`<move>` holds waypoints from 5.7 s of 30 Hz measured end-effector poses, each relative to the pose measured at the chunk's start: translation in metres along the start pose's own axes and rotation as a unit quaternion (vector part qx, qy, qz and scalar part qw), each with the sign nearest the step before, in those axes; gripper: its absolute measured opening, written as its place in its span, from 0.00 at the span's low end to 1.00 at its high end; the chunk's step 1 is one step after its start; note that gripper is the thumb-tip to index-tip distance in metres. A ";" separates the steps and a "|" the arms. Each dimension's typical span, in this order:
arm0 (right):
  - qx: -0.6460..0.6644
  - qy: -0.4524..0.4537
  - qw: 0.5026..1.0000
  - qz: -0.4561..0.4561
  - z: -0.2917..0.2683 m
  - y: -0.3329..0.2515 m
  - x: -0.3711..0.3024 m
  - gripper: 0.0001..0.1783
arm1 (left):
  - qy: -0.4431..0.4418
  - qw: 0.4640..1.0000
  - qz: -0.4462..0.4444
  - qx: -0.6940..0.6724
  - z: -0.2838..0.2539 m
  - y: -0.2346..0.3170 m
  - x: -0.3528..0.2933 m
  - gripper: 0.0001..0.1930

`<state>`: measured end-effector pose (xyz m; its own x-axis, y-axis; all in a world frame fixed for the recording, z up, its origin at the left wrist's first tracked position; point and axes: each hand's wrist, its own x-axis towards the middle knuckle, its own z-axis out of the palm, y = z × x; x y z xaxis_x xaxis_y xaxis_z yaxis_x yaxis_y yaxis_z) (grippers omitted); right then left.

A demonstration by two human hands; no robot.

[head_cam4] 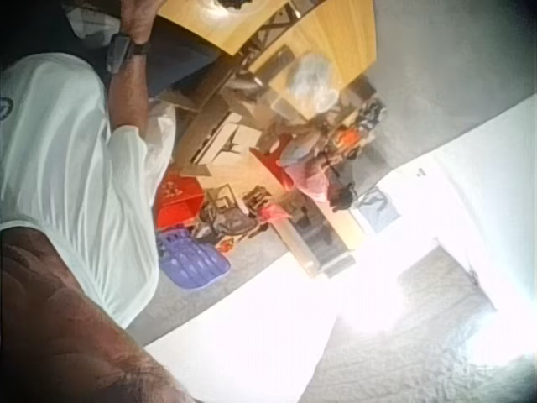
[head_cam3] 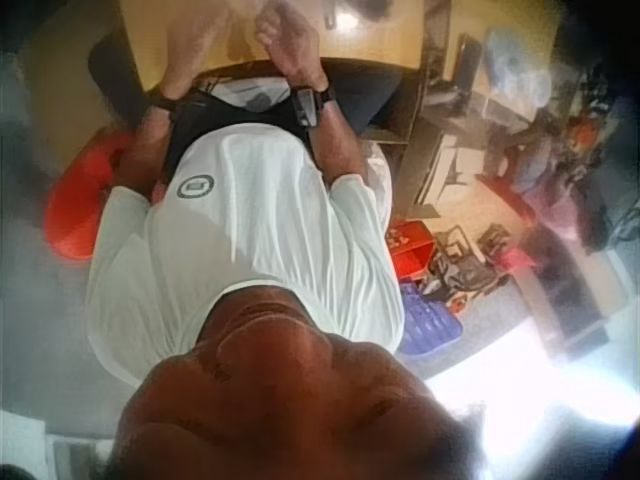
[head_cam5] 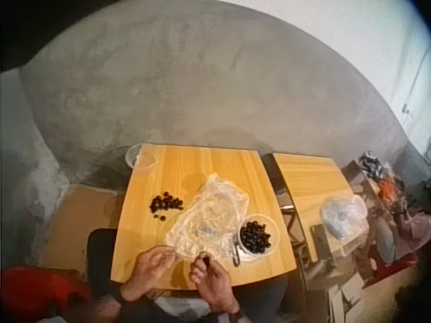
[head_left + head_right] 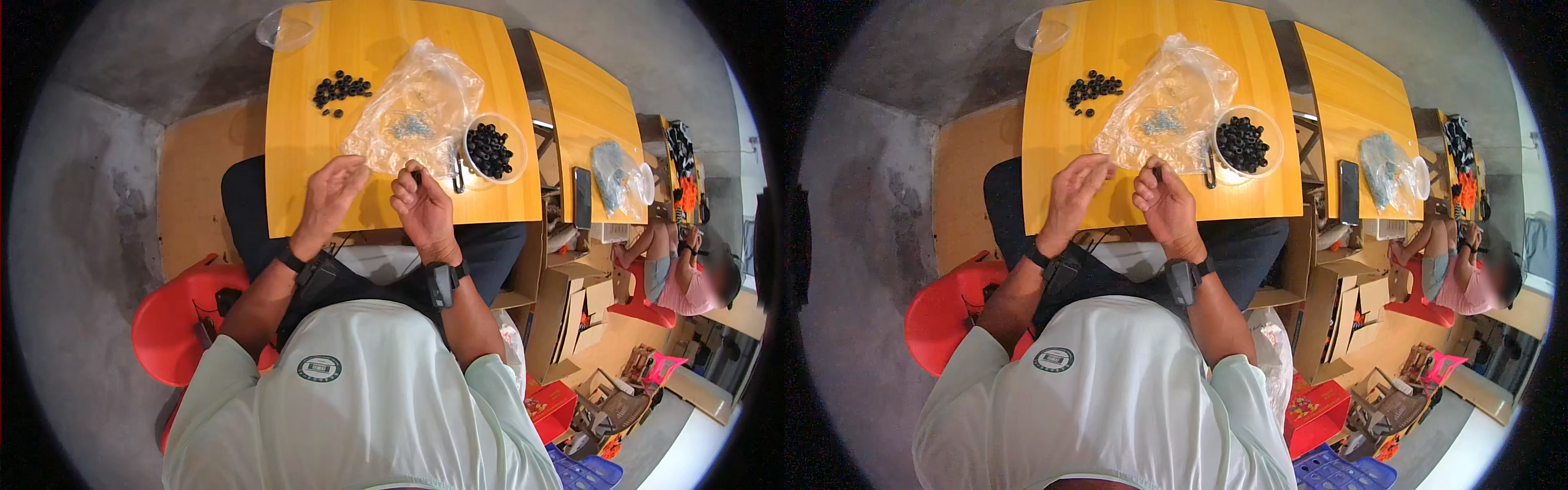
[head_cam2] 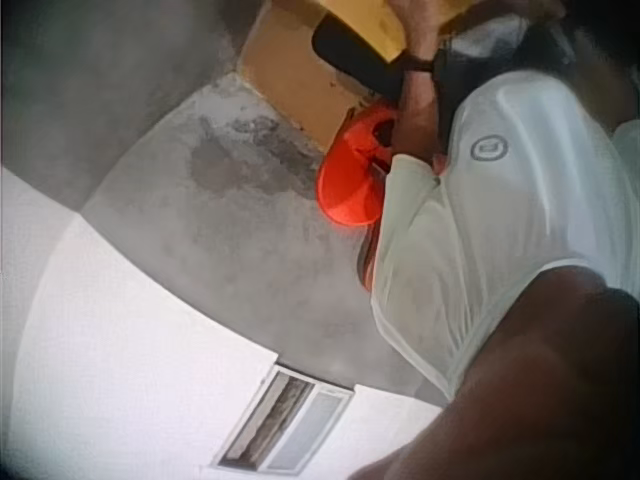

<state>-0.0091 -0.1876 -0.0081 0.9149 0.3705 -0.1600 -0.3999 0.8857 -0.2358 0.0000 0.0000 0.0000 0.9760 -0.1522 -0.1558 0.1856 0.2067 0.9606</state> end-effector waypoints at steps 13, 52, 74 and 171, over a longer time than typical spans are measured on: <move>-0.038 -0.014 0.999 -0.007 -0.005 -0.013 -0.023 0.13 | 0.068 0.885 0.227 0.400 -0.022 -0.030 0.013 0.05; -0.116 0.004 0.989 -0.095 0.043 0.001 -0.078 0.16 | 0.096 0.871 0.263 0.404 -0.026 -0.042 0.011 0.08; -0.075 -0.048 0.996 -0.028 0.037 0.002 -0.076 0.13 | 0.084 0.875 0.274 0.391 -0.024 -0.035 0.008 0.08; -0.374 0.192 0.907 -0.030 -0.019 0.005 0.009 0.12 | 0.107 0.875 0.239 0.408 -0.009 -0.004 0.060 0.04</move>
<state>-0.0042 -0.1849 -0.0291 0.9073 0.0756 -0.4137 -0.4064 0.4103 -0.8164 0.0588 -0.0009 -0.0153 0.9349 -0.0350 0.3531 -0.3081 -0.5738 0.7588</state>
